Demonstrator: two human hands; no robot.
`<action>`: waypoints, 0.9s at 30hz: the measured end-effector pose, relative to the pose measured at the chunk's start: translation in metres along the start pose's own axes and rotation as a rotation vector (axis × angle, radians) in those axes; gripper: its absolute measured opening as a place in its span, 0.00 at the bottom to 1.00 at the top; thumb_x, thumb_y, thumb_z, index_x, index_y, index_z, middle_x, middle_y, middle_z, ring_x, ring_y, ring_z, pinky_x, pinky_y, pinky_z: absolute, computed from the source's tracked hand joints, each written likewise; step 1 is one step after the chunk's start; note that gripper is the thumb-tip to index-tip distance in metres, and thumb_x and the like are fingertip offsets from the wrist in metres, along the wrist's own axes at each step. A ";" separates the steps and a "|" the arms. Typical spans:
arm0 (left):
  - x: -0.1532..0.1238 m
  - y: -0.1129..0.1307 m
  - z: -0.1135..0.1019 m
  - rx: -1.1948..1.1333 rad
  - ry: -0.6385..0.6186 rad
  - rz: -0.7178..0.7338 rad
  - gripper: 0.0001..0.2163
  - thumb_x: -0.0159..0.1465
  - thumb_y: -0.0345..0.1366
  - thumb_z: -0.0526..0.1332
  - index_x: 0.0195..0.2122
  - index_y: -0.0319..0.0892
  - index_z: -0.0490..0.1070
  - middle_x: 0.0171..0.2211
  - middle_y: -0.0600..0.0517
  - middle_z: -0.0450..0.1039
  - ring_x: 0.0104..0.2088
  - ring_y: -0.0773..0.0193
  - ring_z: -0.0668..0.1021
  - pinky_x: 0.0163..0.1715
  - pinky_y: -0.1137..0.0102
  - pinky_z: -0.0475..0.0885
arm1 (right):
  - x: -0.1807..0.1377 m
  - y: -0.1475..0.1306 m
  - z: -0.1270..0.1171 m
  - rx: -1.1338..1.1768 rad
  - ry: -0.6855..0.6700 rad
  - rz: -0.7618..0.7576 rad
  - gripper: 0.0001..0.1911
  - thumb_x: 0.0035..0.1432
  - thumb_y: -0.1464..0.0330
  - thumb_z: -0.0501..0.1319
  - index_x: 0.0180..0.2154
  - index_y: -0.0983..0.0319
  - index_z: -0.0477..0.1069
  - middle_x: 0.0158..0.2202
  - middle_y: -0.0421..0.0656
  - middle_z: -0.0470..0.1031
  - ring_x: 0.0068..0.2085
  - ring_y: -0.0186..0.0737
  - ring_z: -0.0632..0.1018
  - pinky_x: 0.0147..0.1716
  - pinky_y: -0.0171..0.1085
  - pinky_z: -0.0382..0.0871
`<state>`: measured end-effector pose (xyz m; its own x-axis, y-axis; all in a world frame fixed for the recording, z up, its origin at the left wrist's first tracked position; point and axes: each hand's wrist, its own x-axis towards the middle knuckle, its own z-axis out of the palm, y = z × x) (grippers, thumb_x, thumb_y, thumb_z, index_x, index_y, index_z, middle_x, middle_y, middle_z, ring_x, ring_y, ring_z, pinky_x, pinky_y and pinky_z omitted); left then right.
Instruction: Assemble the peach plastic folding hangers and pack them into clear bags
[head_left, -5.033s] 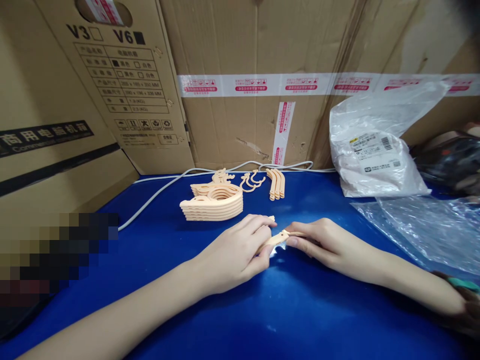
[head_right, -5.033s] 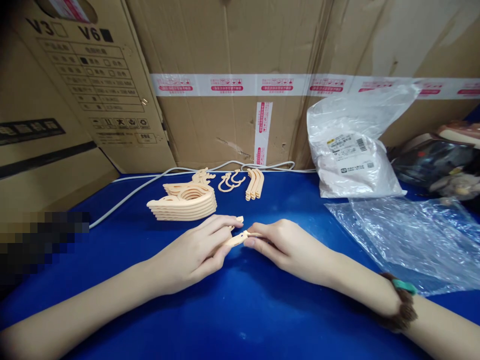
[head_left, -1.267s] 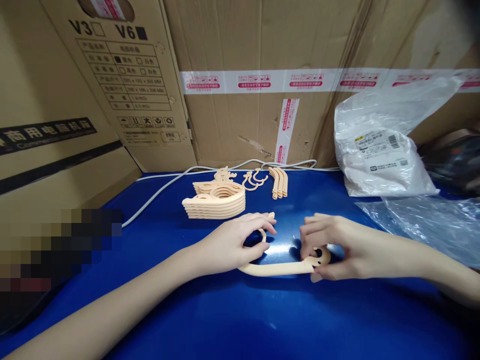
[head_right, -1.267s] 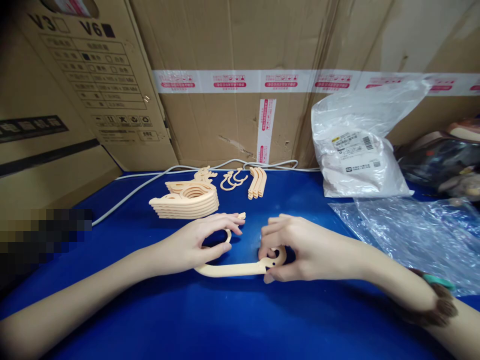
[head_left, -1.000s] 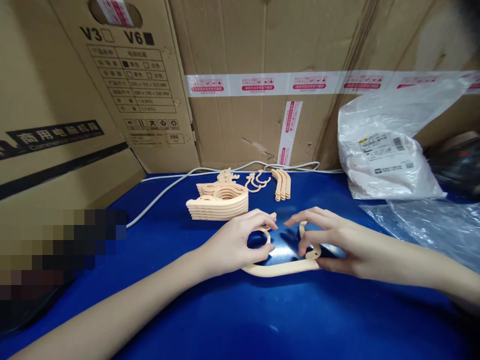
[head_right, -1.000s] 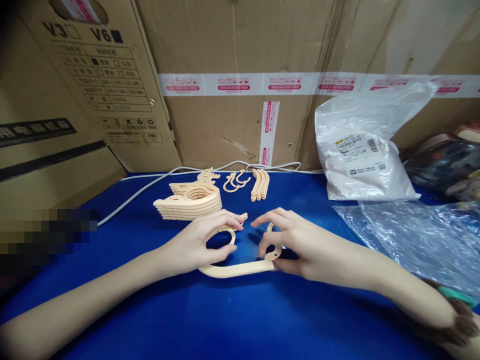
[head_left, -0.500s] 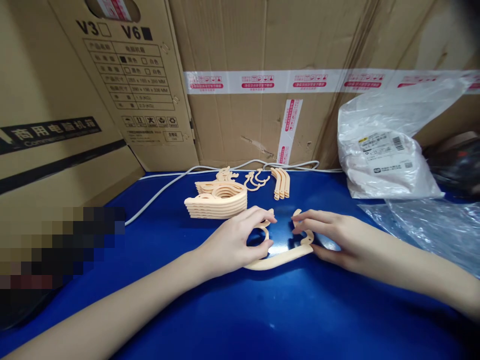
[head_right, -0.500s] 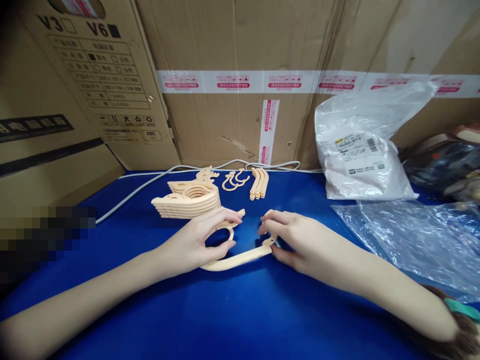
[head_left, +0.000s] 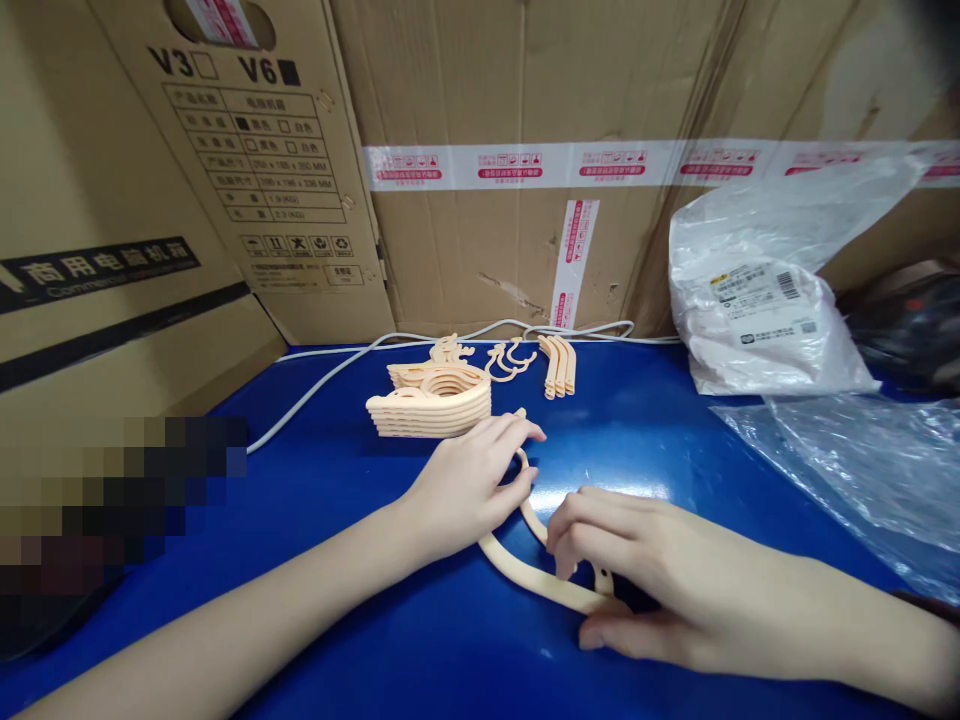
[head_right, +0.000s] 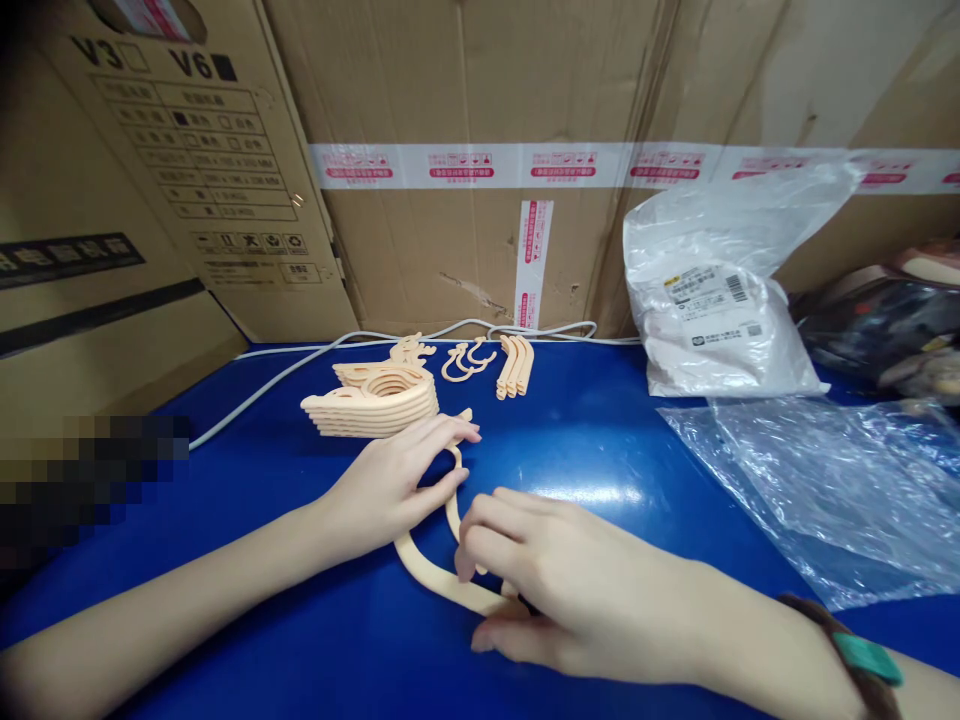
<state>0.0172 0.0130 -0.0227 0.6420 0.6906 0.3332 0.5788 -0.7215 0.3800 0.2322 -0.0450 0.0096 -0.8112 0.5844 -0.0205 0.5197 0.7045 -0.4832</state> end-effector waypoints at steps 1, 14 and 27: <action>0.000 0.000 0.000 0.008 0.004 -0.006 0.12 0.68 0.34 0.55 0.51 0.43 0.65 0.52 0.48 0.73 0.59 0.57 0.71 0.53 0.60 0.70 | 0.000 -0.002 0.002 -0.005 0.001 -0.014 0.11 0.60 0.69 0.63 0.45 0.60 0.68 0.44 0.41 0.71 0.43 0.37 0.73 0.43 0.35 0.67; 0.001 -0.005 0.001 -0.031 -0.019 -0.050 0.13 0.66 0.38 0.60 0.50 0.43 0.67 0.54 0.46 0.72 0.59 0.56 0.71 0.56 0.61 0.67 | 0.001 0.009 0.001 0.004 0.033 -0.045 0.14 0.59 0.78 0.58 0.46 0.60 0.67 0.46 0.42 0.72 0.41 0.35 0.73 0.40 0.33 0.67; 0.001 -0.004 -0.006 -0.318 -0.013 -0.101 0.12 0.72 0.34 0.47 0.49 0.43 0.68 0.45 0.50 0.74 0.44 0.62 0.76 0.46 0.66 0.69 | 0.004 0.047 -0.009 -0.132 0.208 -0.025 0.09 0.67 0.70 0.53 0.47 0.61 0.67 0.44 0.47 0.74 0.44 0.41 0.75 0.44 0.40 0.69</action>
<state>0.0131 0.0168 -0.0188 0.5967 0.7557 0.2699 0.4551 -0.5957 0.6618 0.2563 -0.0060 -0.0049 -0.7589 0.6266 0.1773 0.5414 0.7584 -0.3629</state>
